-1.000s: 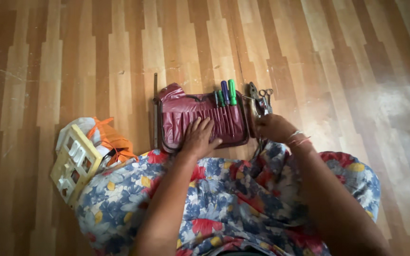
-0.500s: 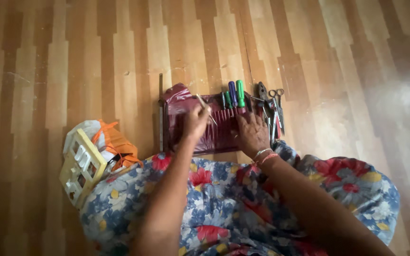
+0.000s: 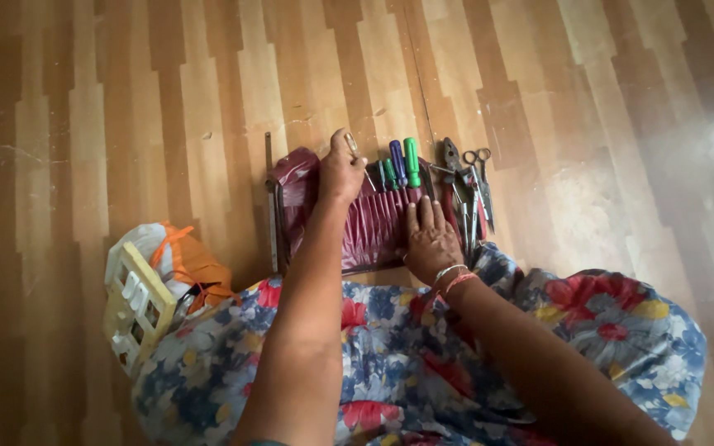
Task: The person sits on the floor and organizes various hand tools into a maroon roll-up tool kit. They place screwdrivers, pliers, and scissors into the slots, then fold the kit closed.
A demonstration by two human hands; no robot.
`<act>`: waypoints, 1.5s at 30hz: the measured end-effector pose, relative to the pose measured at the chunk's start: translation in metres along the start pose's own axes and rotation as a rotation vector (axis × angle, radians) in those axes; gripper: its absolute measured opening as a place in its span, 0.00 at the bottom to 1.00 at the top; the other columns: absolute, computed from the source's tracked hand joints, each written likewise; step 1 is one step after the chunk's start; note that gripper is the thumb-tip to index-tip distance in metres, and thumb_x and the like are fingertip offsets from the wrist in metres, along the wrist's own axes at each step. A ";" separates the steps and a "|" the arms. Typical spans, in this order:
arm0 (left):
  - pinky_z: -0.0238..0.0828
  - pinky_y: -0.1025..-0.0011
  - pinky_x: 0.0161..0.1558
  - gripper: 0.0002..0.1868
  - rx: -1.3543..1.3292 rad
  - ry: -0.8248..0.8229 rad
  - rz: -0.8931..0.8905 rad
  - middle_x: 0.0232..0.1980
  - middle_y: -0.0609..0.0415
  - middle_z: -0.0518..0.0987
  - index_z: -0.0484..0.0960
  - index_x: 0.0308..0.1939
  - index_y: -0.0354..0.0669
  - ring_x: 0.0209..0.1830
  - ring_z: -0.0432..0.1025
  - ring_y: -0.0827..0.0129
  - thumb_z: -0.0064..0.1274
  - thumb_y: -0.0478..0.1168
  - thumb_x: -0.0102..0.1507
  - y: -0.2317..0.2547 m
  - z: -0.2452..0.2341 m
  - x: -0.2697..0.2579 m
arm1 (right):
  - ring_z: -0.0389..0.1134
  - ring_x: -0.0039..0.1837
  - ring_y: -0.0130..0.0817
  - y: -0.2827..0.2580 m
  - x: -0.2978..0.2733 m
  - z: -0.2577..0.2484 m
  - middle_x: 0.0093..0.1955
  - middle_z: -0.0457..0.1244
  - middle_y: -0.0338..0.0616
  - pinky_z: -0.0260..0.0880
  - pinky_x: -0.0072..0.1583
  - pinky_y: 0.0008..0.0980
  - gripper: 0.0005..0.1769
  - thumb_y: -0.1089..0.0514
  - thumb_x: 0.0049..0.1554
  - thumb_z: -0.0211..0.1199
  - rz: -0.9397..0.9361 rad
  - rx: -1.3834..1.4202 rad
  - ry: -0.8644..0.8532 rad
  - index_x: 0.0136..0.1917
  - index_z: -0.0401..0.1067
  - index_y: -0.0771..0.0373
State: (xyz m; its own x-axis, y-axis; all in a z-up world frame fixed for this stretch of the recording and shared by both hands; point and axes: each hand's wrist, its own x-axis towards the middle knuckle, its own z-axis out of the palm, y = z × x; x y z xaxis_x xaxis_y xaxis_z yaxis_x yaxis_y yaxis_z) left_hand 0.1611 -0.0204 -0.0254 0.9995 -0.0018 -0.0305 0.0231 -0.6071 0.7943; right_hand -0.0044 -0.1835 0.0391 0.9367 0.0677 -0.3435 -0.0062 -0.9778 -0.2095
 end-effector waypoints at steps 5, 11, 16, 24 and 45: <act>0.77 0.58 0.48 0.38 0.063 -0.046 0.023 0.42 0.43 0.84 0.64 0.70 0.48 0.44 0.81 0.51 0.64 0.35 0.58 0.000 0.012 0.001 | 0.39 0.84 0.55 -0.001 0.000 -0.007 0.84 0.38 0.60 0.46 0.78 0.43 0.55 0.39 0.55 0.67 -0.004 -0.045 -0.030 0.81 0.42 0.65; 0.78 0.60 0.47 0.37 0.032 -0.052 0.050 0.42 0.44 0.84 0.67 0.69 0.46 0.43 0.81 0.53 0.64 0.33 0.57 -0.007 0.014 0.001 | 0.37 0.84 0.54 -0.005 0.000 -0.015 0.84 0.37 0.60 0.44 0.78 0.43 0.56 0.39 0.55 0.66 0.013 -0.028 -0.073 0.82 0.40 0.66; 0.78 0.63 0.48 0.36 0.046 -0.096 0.057 0.42 0.46 0.85 0.69 0.67 0.44 0.43 0.82 0.57 0.64 0.33 0.56 -0.013 0.014 0.011 | 0.37 0.84 0.55 -0.005 -0.001 -0.015 0.84 0.37 0.61 0.43 0.78 0.43 0.56 0.38 0.56 0.66 -0.004 -0.037 -0.080 0.82 0.41 0.66; 0.78 0.65 0.48 0.35 -0.048 -0.145 -0.037 0.43 0.46 0.84 0.68 0.67 0.44 0.43 0.80 0.61 0.63 0.31 0.56 -0.010 0.013 0.012 | 0.38 0.84 0.57 -0.003 0.001 -0.011 0.84 0.38 0.63 0.41 0.80 0.43 0.56 0.37 0.56 0.65 -0.012 -0.064 -0.069 0.82 0.41 0.67; 0.78 0.62 0.48 0.35 0.077 -0.094 0.143 0.44 0.46 0.84 0.67 0.68 0.47 0.43 0.80 0.57 0.61 0.31 0.57 -0.010 0.024 0.008 | 0.36 0.84 0.58 -0.006 0.002 -0.014 0.84 0.36 0.63 0.42 0.79 0.44 0.55 0.38 0.57 0.64 -0.013 -0.090 -0.101 0.82 0.39 0.68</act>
State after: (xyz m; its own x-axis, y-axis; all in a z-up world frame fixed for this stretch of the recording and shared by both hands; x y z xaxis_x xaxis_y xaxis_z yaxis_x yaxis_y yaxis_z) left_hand 0.1688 -0.0339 -0.0479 0.9862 -0.1644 0.0206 -0.1247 -0.6542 0.7459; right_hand 0.0025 -0.1805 0.0520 0.8965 0.0955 -0.4327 0.0414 -0.9903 -0.1329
